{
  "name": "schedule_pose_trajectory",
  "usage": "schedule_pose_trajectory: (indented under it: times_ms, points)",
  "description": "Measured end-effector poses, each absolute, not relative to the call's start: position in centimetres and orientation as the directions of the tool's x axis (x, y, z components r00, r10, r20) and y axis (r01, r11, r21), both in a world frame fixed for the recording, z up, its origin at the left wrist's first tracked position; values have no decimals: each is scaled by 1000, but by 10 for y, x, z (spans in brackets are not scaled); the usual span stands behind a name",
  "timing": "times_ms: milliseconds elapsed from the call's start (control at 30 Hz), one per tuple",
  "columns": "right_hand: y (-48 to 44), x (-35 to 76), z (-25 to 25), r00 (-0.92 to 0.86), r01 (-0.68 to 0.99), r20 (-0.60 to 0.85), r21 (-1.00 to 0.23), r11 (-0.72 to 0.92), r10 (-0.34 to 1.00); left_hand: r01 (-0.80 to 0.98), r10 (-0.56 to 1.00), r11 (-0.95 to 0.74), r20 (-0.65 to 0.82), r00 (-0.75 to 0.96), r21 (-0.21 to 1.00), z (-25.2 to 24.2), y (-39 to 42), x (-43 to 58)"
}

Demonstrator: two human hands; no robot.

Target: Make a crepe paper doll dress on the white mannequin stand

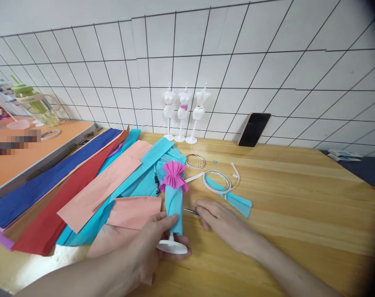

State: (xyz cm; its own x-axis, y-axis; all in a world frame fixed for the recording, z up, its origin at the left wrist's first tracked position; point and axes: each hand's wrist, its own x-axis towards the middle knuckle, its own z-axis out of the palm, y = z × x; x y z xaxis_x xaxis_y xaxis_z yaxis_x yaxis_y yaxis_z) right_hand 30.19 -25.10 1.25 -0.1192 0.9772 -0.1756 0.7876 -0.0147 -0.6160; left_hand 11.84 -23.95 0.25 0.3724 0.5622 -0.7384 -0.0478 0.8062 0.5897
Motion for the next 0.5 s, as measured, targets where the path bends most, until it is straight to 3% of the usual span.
schedule_pose_trajectory:
  times_ms: [167, 333, 500]
  points:
    - [-252, 302, 8, -153, 771, -188, -637, -2, 970, -87, 597, 788, -722, 350, 610, 3, -241, 120]
    - [-249, 303, 4, -129, 794, -196, -608, -17, 972, 15, 469, 860, -803, 367, 510, 7, -233, 123]
    - [-249, 306, 6, -112, 808, -213, -588, -35, 971, 19, 596, 762, -713, 370, 647, -6, -228, 125]
